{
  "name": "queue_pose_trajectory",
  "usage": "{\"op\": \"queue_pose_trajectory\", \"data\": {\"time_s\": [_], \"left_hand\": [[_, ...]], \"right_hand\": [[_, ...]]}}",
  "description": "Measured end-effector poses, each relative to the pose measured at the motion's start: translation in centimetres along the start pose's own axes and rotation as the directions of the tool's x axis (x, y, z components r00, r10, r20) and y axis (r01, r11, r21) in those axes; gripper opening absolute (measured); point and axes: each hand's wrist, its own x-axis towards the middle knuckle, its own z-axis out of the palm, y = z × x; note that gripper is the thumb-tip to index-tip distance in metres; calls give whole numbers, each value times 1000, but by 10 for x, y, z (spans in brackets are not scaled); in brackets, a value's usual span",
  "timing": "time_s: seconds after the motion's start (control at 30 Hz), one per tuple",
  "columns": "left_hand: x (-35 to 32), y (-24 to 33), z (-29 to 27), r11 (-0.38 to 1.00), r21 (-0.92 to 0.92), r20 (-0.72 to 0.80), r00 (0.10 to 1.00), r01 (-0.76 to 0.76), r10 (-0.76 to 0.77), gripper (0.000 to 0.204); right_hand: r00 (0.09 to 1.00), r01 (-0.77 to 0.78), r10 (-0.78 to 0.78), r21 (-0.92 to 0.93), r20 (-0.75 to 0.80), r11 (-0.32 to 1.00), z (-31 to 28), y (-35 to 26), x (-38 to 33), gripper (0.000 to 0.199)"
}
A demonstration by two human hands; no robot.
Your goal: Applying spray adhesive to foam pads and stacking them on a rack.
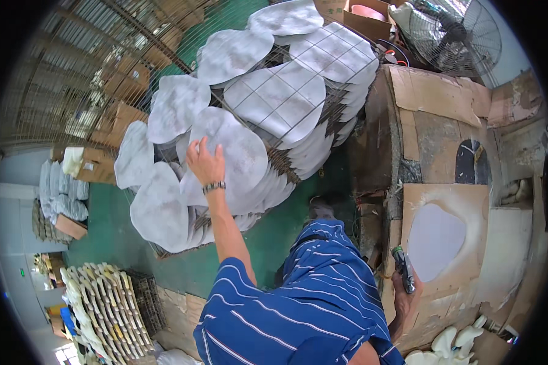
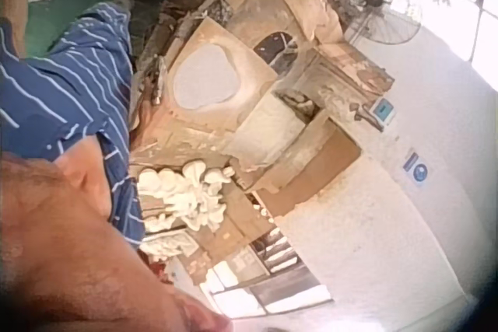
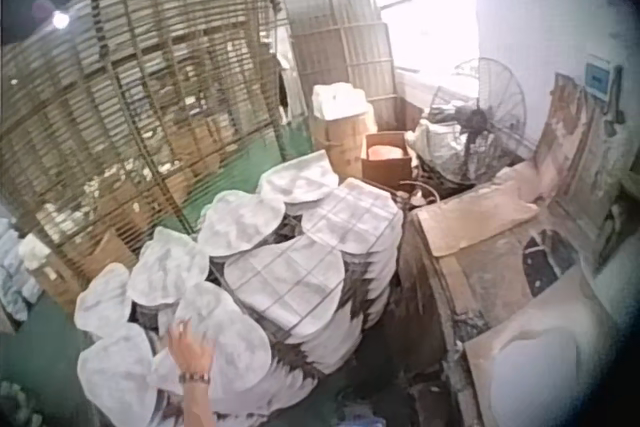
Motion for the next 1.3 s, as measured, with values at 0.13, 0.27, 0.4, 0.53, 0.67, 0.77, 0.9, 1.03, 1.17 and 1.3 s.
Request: {"op": "queue_pose_trajectory", "data": {"time_s": [0.13, 0.27, 0.4, 0.53, 0.67, 0.77, 0.9, 1.03, 1.17, 1.3], "left_hand": [[61, -8, 41, 964, 262, 231, 973, -42, -20, 39], [70, 3, 62, 908, 419, -28, 999, -14, 29, 28], [66, -27, 84, 878, 451, 97, 987, -161, 131, 43], [75, -38, 93, 878, 476, 209, 976, -45, -63, 53], [58, 100, 82, 904, 375, 59, 979, -204, 196, 48], [37, 160, 82, 800, -201, 12, 816, -565, 578, 50], [-56, 270, 110, 496, -780, 281, 494, -382, 823, 45], [-133, 302, 163, 365, -852, 343, 127, -375, 931, 39], [-179, 276, 228, 417, -824, 460, -23, -384, 888, 40], [-212, 247, 279, 499, -740, 607, -128, -452, 784, 36]], "right_hand": [[999, 45, -45, -20, -7, 999, 2, -7, 0, 42], [994, -32, 31, -8, -109, 999, -3, 12, -14, 46], [986, -11, 4, -39, -169, 999, 3, 18, -18, 52], [972, 30, -25, 16, -232, 999, 12, 18, -15, 55], [892, 8, 11, 40, -452, 999, 25, 23, -40, 58], [829, 12, 23, 59, -558, 998, 23, 22, -48, 55], [692, -149, 190, 120, -696, 982, 9, 14, -80, 53], [455, -156, 267, 219, -850, 963, 8, 11, -101, 50], [498, -201, 261, 183, -827, 962, 19, 8, -117, 54], [620, -188, 227, 138, -751, 972, 28, 16, -117, 58]]}}
